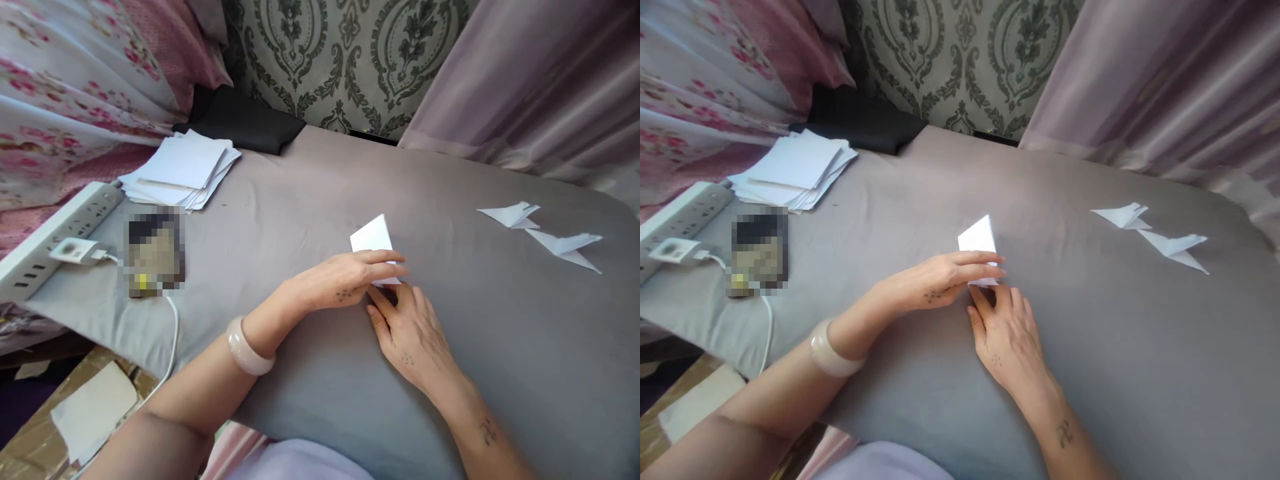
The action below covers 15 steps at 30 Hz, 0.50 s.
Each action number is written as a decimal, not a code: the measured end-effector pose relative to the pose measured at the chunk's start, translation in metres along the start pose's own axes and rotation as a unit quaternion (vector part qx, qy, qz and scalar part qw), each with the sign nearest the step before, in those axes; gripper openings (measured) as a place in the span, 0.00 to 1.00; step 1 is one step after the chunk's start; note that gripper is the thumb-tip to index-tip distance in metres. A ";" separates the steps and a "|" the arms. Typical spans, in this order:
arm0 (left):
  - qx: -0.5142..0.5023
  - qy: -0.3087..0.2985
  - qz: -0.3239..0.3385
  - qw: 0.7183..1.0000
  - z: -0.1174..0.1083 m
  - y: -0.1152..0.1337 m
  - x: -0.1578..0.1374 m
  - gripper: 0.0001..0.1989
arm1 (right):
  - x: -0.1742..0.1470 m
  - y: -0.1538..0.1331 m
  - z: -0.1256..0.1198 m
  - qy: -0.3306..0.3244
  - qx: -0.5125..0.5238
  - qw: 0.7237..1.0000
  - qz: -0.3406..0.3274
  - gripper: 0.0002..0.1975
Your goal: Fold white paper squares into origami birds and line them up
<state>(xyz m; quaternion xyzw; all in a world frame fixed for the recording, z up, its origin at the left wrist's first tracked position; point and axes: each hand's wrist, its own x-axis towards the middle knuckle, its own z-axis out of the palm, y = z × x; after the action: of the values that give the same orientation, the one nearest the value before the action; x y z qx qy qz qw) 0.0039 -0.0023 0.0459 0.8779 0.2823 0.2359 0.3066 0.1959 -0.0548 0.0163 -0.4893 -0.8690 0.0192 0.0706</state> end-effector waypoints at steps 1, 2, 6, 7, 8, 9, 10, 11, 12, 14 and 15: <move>-0.023 0.014 0.004 1.000 0.002 -0.001 0.000 0.30 | 0.000 0.000 0.001 0.002 -0.004 1.000 -0.002 0.20; -0.047 0.038 0.007 0.998 0.003 -0.002 0.000 0.31 | 0.000 -0.001 0.001 0.004 -0.007 1.000 -0.005 0.20; -0.066 0.196 -0.034 0.978 0.003 -0.011 -0.006 0.21 | -0.001 -0.001 0.001 0.011 -0.011 1.000 -0.009 0.21; -0.048 0.226 -0.064 0.971 0.001 -0.013 -0.008 0.17 | -0.001 -0.001 0.001 0.010 -0.012 1.000 -0.010 0.21; -0.028 0.240 -0.096 0.966 -0.002 -0.015 -0.010 0.14 | -0.001 -0.001 0.001 0.009 -0.013 1.000 -0.010 0.21; -0.011 0.238 -0.125 0.963 -0.005 -0.017 -0.012 0.12 | -0.001 -0.001 0.001 0.007 -0.014 1.000 -0.010 0.21; 0.001 0.220 -0.151 0.964 -0.008 -0.019 -0.014 0.11 | -0.001 -0.001 0.001 0.006 -0.015 1.000 -0.010 0.20; 0.006 0.191 -0.174 0.966 -0.010 -0.020 -0.016 0.10 | -0.001 -0.001 0.001 0.004 -0.015 1.000 -0.009 0.20; 0.008 0.158 -0.193 0.968 -0.011 -0.021 -0.017 0.10 | 0.000 -0.001 0.001 0.001 -0.016 1.000 -0.007 0.21; 0.001 0.105 -0.214 0.971 -0.010 -0.021 -0.017 0.10 | 0.000 -0.002 0.001 -0.001 -0.016 1.000 -0.004 0.21; -0.005 0.090 -0.215 0.972 -0.008 -0.022 -0.017 0.10 | 0.000 -0.002 0.001 -0.002 -0.016 1.000 -0.004 0.21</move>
<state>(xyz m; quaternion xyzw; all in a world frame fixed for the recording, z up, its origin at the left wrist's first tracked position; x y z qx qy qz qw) -0.0208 0.0044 0.0332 0.7703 0.4900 0.2433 0.3276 0.1944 -0.0561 0.0158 -0.4872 -0.8711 0.0065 0.0611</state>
